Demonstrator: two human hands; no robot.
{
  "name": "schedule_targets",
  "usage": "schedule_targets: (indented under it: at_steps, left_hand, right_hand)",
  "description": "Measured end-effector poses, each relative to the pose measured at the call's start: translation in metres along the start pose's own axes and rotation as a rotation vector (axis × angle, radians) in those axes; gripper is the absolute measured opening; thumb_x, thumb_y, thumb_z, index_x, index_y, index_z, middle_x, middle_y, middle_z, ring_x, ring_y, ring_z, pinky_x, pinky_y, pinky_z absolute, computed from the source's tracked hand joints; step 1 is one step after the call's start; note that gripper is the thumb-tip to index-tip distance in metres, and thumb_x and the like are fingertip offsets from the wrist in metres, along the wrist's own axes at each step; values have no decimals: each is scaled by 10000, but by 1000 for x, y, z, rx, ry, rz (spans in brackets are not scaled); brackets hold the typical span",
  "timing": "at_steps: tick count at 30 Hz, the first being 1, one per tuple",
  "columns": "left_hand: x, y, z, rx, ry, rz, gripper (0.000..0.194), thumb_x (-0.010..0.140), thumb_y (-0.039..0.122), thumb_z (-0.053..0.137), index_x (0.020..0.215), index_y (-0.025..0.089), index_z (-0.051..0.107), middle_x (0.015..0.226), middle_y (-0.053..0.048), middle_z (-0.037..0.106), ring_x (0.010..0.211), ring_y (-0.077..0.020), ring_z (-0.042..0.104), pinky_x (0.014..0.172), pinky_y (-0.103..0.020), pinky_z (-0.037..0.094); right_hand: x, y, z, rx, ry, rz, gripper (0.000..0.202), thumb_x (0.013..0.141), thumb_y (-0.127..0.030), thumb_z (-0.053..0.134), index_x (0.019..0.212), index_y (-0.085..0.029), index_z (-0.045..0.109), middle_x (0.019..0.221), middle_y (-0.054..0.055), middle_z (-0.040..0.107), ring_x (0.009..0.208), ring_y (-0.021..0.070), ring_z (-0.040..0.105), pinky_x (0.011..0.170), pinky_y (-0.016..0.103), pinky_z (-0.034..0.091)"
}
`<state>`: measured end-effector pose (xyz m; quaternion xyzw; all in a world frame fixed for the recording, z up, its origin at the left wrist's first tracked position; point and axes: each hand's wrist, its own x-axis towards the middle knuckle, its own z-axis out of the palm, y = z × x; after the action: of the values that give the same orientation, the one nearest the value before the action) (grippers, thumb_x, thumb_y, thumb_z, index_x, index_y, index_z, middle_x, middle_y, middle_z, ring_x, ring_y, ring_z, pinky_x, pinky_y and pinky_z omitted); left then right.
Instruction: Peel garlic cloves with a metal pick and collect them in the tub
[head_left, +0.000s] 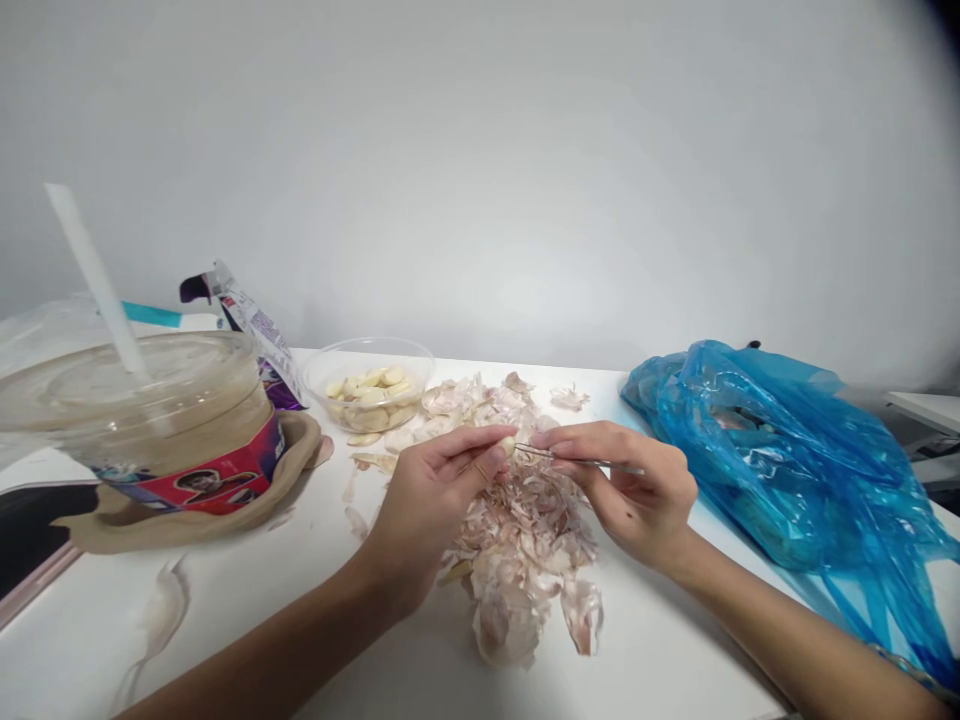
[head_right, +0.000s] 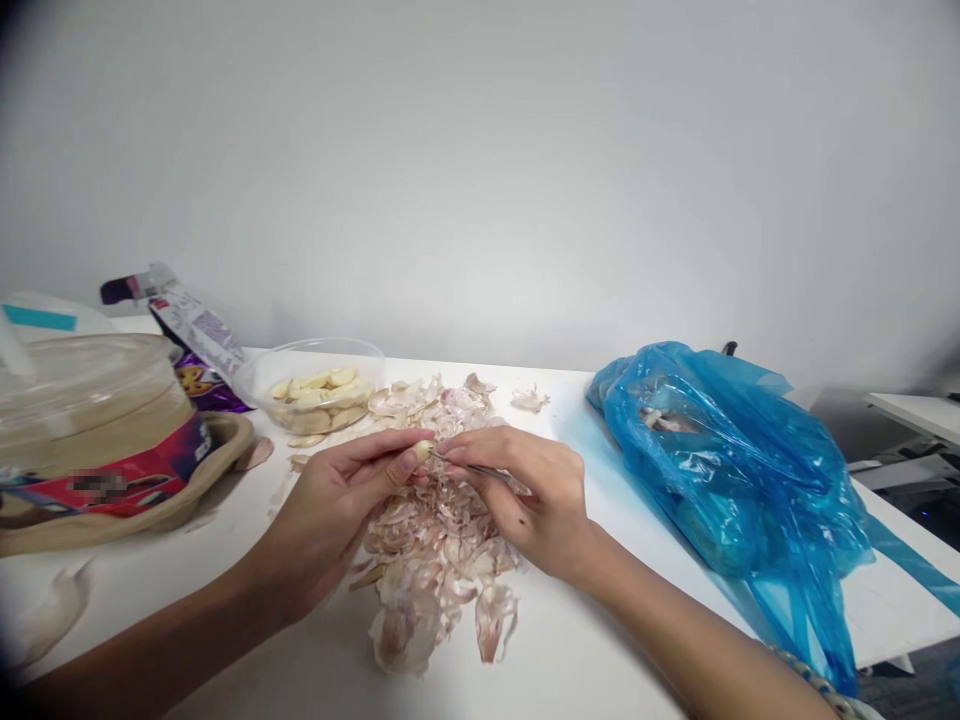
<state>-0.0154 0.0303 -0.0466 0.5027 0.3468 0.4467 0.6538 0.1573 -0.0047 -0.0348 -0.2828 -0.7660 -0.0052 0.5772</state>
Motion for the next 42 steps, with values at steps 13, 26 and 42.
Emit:
schedule_targets:
  at_steps: [13, 26, 42]
  left_hand:
    - [0, 0, 0, 7, -25, 38, 228, 723, 307, 694, 934, 221, 696, 897, -46, 719, 878, -191, 622, 828, -319, 471]
    - [-1, 2, 3, -2, 3, 28, 229, 705, 307, 705, 905, 196, 698, 864, -58, 718, 877, -201, 623, 807, -312, 481]
    - [0, 2, 2, -13, 49, 54, 227, 689, 292, 719, 897, 203, 704, 803, -33, 713, 790, -162, 623, 750, -269, 489]
  right_hand:
    - [-3, -1, -3, -28, -48, -2, 343, 736, 43, 544, 963, -191, 649, 872, 42, 727, 841, 190, 692, 686, 303, 589]
    - [-3, -2, -2, -50, -30, -7, 343, 735, 39, 554, 953, -207, 650, 852, 27, 730, 839, 186, 695, 684, 297, 590]
    - [-2, 1, 0, -56, 34, -8, 361, 738, 24, 593, 998, -220, 647, 883, 36, 729, 831, 185, 696, 683, 306, 596]
